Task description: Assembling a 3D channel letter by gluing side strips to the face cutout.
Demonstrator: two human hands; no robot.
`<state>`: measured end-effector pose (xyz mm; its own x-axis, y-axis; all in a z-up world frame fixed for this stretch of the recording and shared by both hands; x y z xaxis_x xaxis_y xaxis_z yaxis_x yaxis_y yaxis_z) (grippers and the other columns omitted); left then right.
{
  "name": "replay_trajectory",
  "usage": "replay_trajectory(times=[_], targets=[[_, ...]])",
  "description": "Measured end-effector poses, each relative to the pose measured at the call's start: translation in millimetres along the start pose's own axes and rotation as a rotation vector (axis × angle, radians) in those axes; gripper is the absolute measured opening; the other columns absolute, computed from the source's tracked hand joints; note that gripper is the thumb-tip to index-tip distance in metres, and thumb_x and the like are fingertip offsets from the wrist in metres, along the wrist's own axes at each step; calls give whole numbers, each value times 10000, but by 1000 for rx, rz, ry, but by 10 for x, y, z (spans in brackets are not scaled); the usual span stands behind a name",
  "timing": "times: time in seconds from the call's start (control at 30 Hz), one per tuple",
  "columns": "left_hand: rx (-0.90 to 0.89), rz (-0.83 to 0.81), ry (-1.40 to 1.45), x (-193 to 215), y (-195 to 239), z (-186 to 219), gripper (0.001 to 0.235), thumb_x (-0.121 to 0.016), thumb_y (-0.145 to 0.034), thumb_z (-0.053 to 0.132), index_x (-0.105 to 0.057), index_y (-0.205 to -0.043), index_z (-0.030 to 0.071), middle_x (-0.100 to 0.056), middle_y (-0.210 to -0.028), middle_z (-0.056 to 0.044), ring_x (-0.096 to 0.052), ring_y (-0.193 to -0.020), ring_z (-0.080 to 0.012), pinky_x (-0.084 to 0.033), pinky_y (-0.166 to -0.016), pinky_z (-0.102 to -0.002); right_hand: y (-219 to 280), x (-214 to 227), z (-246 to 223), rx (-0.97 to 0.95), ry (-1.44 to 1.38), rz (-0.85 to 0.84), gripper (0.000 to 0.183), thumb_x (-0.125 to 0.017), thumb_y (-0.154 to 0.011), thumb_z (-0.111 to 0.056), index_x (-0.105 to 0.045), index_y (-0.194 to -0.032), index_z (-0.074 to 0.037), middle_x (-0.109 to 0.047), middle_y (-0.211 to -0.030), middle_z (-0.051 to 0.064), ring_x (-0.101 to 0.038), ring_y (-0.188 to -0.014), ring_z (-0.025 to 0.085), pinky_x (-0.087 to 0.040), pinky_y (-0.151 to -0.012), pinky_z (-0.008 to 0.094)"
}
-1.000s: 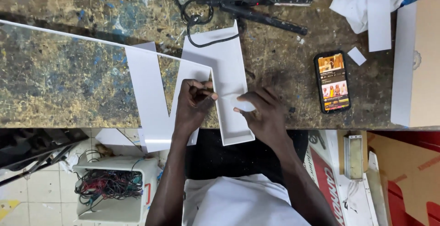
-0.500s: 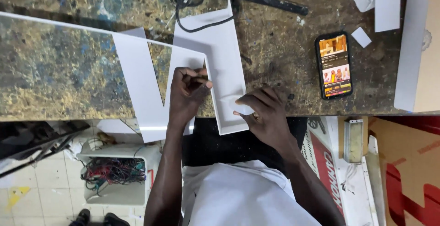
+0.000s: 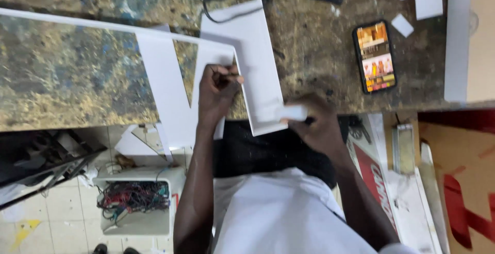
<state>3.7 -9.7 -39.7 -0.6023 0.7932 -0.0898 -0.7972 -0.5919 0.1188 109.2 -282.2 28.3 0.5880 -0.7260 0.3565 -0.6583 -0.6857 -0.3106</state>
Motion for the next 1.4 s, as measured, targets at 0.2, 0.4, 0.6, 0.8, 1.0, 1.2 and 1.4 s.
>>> replay_trajectory(times=[0.2,0.4,0.6,0.8,1.0,1.2,1.4], targets=[[-77,-11,-130,50,14,55,383,-886,-1088,170,-526,-1184,80,-714,-1234,-160,-724,-1055,-184,-614,-1025,-437,420,14,788,-374,-448,391,325,-901,-1036,-146,-644,-1216,-63,-748,-1105,96,-736,-1071,218,-597,-1008,451],[-71,-4,-187,-33,45,288,383,-882,-1092,178,-533,-1180,48,-712,-1226,-229,-774,-1096,-291,-611,-1044,-533,230,28,700,-351,-314,294,550,-876,-1053,-128,-610,-1492,67,-743,-1328,293,-717,-1295,418,-573,-1095,661],[-42,-4,-149,-45,35,257,341,-857,-1086,152,-545,-1200,71,-716,-1315,-224,-778,-1143,-274,-589,-1099,-549,-151,486,1020,-452,140,390,270,-968,-958,-112,-734,-1051,-16,-720,-957,189,-737,-898,327,-579,-870,514],[-6,13,-84,-47,40,293,328,-871,-1000,176,-596,-1171,130,-765,-1325,-174,-779,-1221,-213,-620,-1065,-398,-937,1254,1359,-191,482,483,515,-1026,-1090,-119,-535,-937,-89,-524,-867,32,-454,-804,154,-467,-652,346],[-36,-5,-45,19,8,149,362,-899,-981,209,-600,-1169,129,-750,-1386,-188,-766,-1099,-183,-629,-965,-358,-1386,1181,1586,-231,369,357,485,-913,-995,-1,-443,-969,-121,-421,-831,1,-410,-782,105,-375,-624,347],[-46,15,0,-17,-3,176,345,-886,-966,111,-590,-1142,116,-779,-1314,-210,-767,-1069,-152,-641,-999,-328,-1262,1105,1297,-48,513,403,772,-819,-920,189,-569,-1611,-47,-788,-1439,284,-767,-1286,457,-726,-928,544],[-63,27,-3,-7,19,66,437,-957,-1001,232,-597,-1171,52,-752,-1260,-195,-774,-1039,-178,-642,-1011,-425,-704,223,503,-119,37,532,197,-688,-1086,107,-781,-1212,-12,-728,-941,105,-614,-877,140,-491,-826,321]])
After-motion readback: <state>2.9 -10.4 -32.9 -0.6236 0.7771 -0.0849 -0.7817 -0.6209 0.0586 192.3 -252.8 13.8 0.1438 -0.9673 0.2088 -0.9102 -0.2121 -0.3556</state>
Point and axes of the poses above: each hand's wrist, its own y-axis away from the middle knuckle, its own x-axis out of the back of the hand, z = x × y, the point moved 1 cm from there along -y, towards the middle knuckle
